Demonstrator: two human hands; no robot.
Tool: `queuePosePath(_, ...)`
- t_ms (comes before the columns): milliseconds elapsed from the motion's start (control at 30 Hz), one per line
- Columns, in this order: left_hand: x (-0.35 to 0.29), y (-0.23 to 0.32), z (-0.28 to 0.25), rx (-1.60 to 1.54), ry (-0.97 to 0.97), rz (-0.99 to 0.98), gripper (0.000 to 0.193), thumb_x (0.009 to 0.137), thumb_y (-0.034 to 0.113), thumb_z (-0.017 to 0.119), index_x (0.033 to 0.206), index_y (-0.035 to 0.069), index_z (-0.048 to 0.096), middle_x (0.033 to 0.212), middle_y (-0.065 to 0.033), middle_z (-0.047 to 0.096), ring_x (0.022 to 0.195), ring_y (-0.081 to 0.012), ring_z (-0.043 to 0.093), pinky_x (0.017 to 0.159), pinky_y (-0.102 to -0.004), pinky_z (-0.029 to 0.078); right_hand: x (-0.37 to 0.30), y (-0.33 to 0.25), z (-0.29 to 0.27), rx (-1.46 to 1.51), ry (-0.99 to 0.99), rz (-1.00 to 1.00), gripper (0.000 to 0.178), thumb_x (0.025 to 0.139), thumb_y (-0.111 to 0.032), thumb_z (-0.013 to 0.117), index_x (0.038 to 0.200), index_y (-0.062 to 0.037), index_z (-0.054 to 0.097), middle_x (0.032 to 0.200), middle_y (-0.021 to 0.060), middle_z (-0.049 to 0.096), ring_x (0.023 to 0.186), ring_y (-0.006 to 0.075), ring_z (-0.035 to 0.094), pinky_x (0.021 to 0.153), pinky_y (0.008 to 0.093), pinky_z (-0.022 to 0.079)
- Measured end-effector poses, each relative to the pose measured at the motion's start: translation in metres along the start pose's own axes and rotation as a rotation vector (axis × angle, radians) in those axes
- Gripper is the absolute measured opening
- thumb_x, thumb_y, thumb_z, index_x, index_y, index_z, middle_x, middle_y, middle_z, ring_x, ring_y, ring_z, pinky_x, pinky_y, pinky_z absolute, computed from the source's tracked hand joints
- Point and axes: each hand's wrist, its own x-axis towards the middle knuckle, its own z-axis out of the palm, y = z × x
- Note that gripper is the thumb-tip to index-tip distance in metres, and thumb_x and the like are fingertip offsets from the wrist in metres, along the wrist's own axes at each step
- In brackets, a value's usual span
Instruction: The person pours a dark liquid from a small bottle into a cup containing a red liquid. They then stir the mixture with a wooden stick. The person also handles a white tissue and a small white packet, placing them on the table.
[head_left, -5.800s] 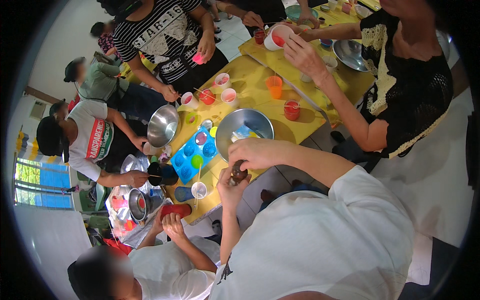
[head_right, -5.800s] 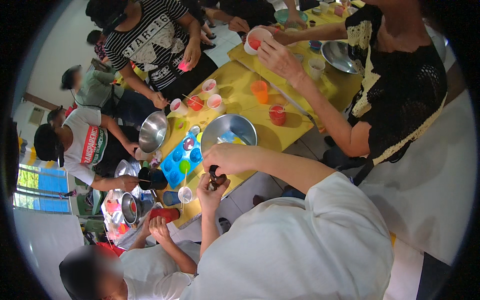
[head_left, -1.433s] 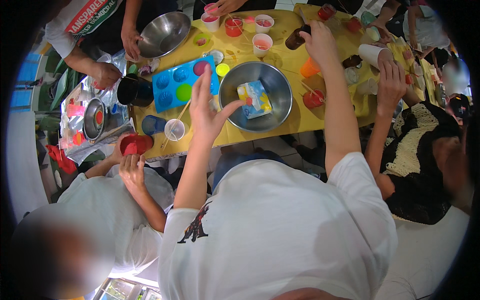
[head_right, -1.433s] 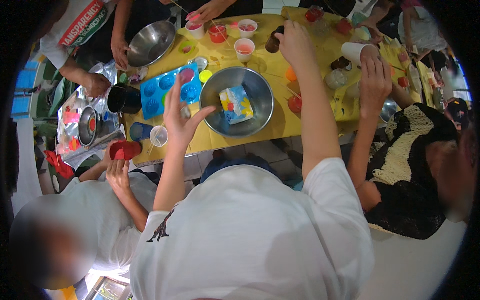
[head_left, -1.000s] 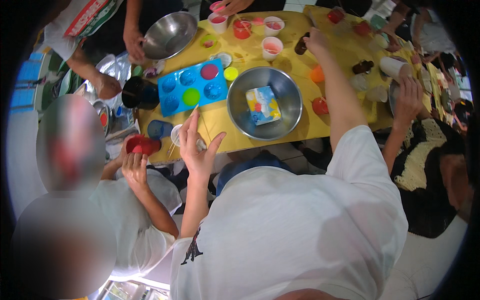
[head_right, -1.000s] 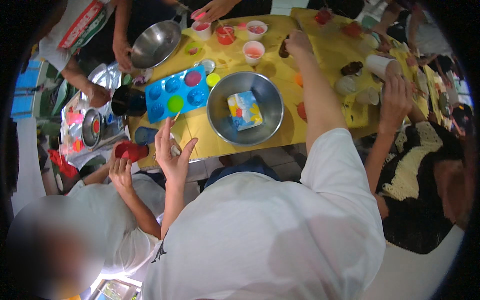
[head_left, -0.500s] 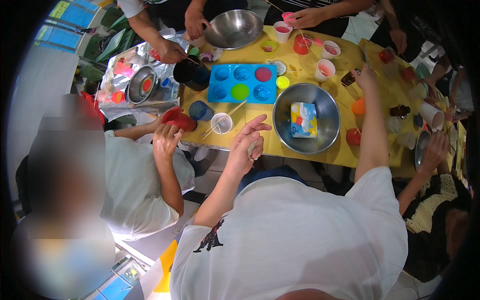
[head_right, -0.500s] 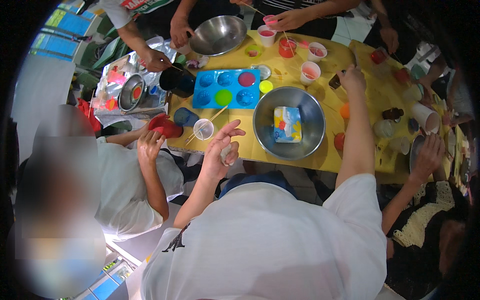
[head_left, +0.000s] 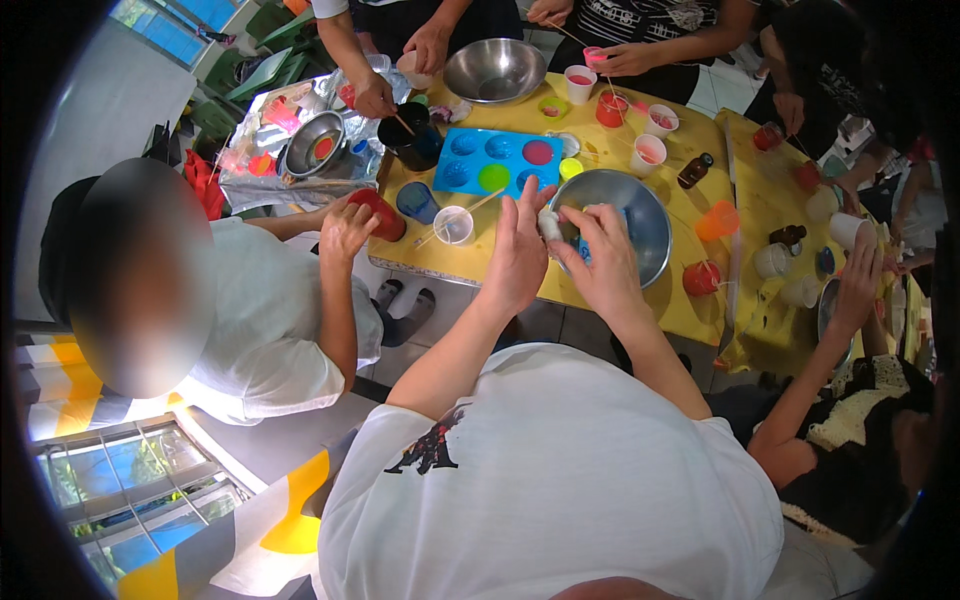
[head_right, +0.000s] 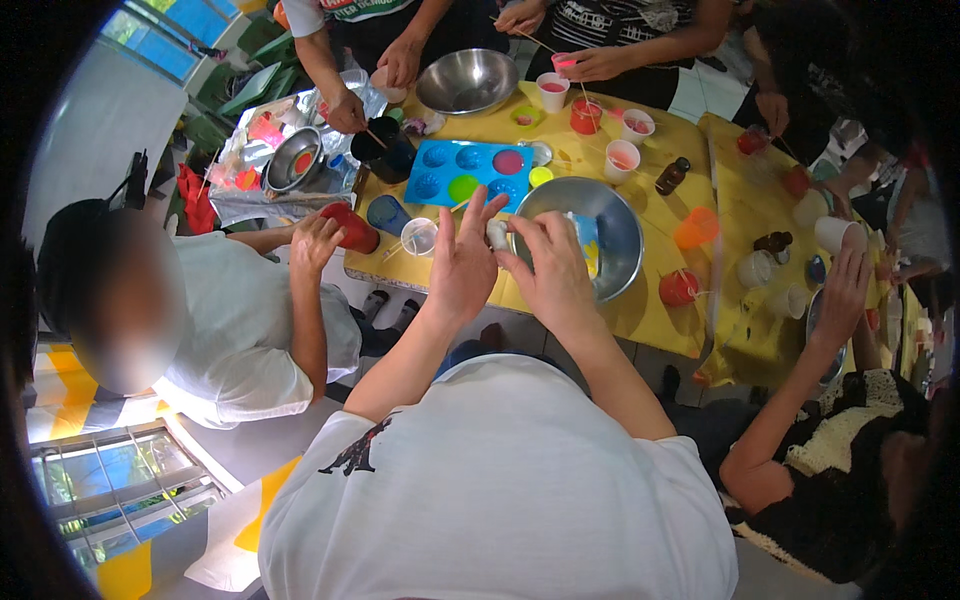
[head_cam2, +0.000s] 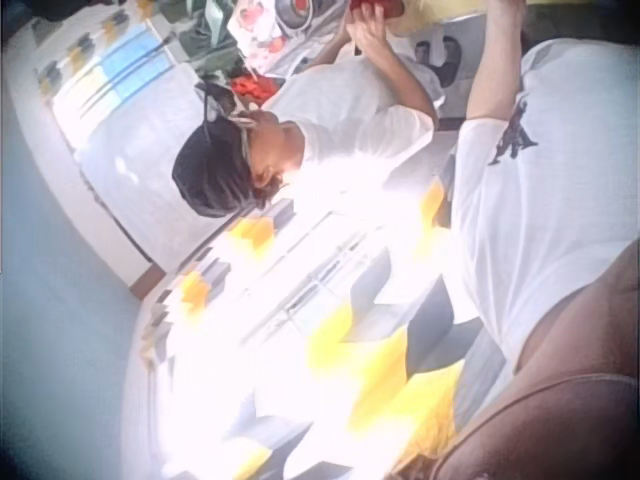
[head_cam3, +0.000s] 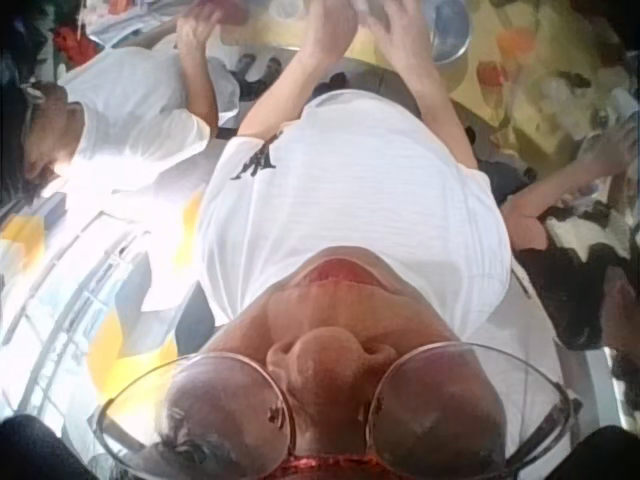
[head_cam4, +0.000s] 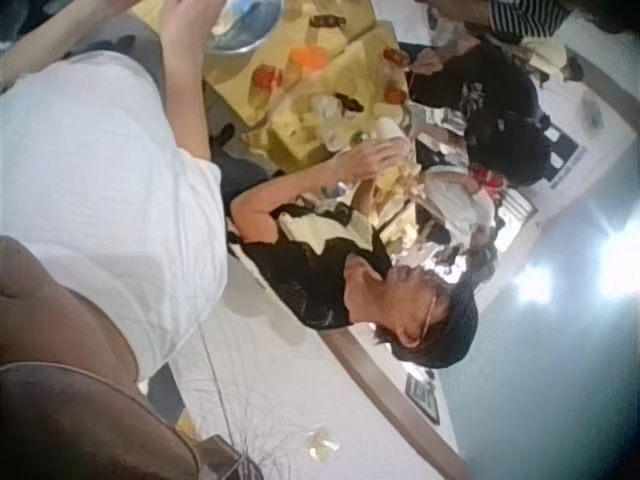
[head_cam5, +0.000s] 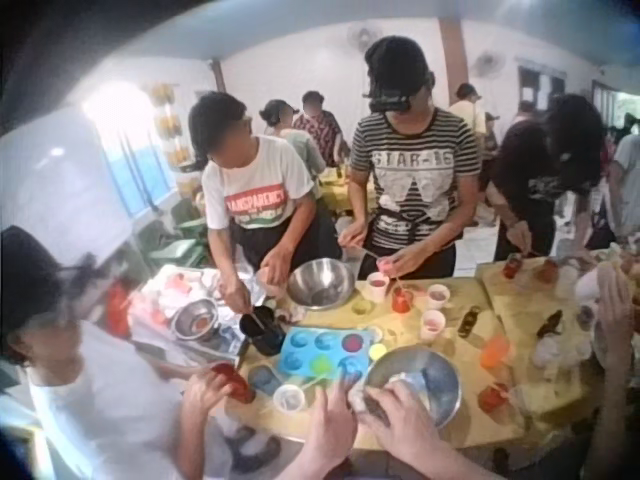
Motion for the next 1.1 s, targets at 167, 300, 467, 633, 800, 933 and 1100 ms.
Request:
queuePosePath(167, -0.012, -0.016, 0.005, -0.099, -0.095, -0.047, 0.075, 0.105, 0.053, 0.035, 0.159, 0.008, 0.012, 0.156, -0.0118, 0.030, 0.139, -0.0238, 0.035, 0.115, -0.0405, 0.027, -0.015, 0.004, -0.014, -0.090, 0.092, -0.077, 0.027, 0.083, -0.011, 0.074, 0.109, -0.0059, 0.070, 0.101, 0.0114, 0.054, 0.098, 0.0308, 0.056, 0.085, 0.0403, 0.047)
queuePosePath(300, -0.023, -0.024, 0.008, 0.067, -0.066, -0.089, 0.062, 0.102, 0.028, 0.055, 0.153, 0.003, 0.028, 0.145, -0.0132, 0.045, 0.128, -0.0216, 0.049, 0.106, -0.0375, 0.041, -0.032, 0.007, -0.022, -0.012, 0.144, 0.006, 0.023, 0.084, -0.010, 0.072, 0.107, -0.0056, 0.071, 0.100, 0.0123, 0.056, 0.097, 0.0312, 0.057, 0.084, 0.0410, 0.047)
queuePosePath(467, -0.026, -0.050, -0.011, 0.139, 0.061, -0.086, 0.032, 0.096, 0.009, 0.065, 0.126, -0.001, 0.061, 0.121, -0.0103, 0.066, 0.104, -0.0174, 0.065, 0.089, -0.0303, 0.054, -0.044, 0.003, -0.022, 0.065, 0.151, 0.065, 0.032, 0.086, -0.013, 0.070, 0.117, -0.0062, 0.066, 0.099, 0.0148, 0.058, 0.097, 0.0329, 0.059, 0.084, 0.0424, 0.048)
queuePosePath(633, -0.029, -0.036, -0.024, 0.239, 0.081, 0.045, 0.015, 0.093, 0.007, 0.069, 0.106, 0.001, 0.070, 0.102, -0.0073, 0.072, 0.088, -0.0152, 0.068, 0.079, -0.0283, 0.055, -0.048, 0.005, 0.001, 0.087, 0.134, 0.099, 0.027, 0.087, -0.017, 0.069, 0.110, -0.0043, 0.068, 0.102, 0.0127, 0.057, 0.100, 0.0318, 0.058, 0.086, 0.0426, 0.047)
queuePosePath(800, -0.021, -0.032, -0.046, 0.408, 0.089, 0.128, 0.009, 0.090, 0.010, 0.074, 0.096, 0.003, 0.072, 0.090, -0.0022, 0.070, 0.075, -0.0090, 0.061, 0.070, -0.0241, 0.047, -0.041, 0.003, 0.014, -0.014, 0.155, 0.079, 0.016, 0.085, -0.014, 0.072, 0.097, -0.0035, 0.072, 0.099, 0.0108, 0.057, 0.098, 0.0303, 0.058, 0.085, 0.0386, 0.048)
queuePosePath(933, -0.014, -0.023, -0.058, 0.520, 0.069, 0.173, 0.008, 0.091, 0.010, 0.074, 0.094, 0.003, 0.071, 0.085, -0.0014, 0.069, 0.072, -0.0067, 0.054, 0.067, -0.0218, 0.042, -0.031, 0.003, 0.032, -0.022, 0.197, 0.095, 0.009, 0.078, -0.009, 0.073, 0.083, -0.0013, 0.070, 0.094, 0.0092, 0.056, 0.095, 0.0292, 0.056, 0.083, 0.0395, 0.046)
queuePosePath(1100, -0.003, -0.020, -0.069, 0.596, 0.031, 0.129, 0.012, 0.091, 0.013, 0.074, 0.089, 0.003, 0.069, 0.085, -0.0004, 0.066, 0.072, -0.0062, 0.055, 0.067, -0.0218, 0.043, -0.029, 0.007, 0.046, -0.034, 0.273, 0.180, 0.009, 0.075, -0.008, 0.075, 0.076, -0.0012, 0.068, 0.092, 0.0093, 0.056, 0.092, 0.0287, 0.057, 0.079, 0.0396, 0.047)
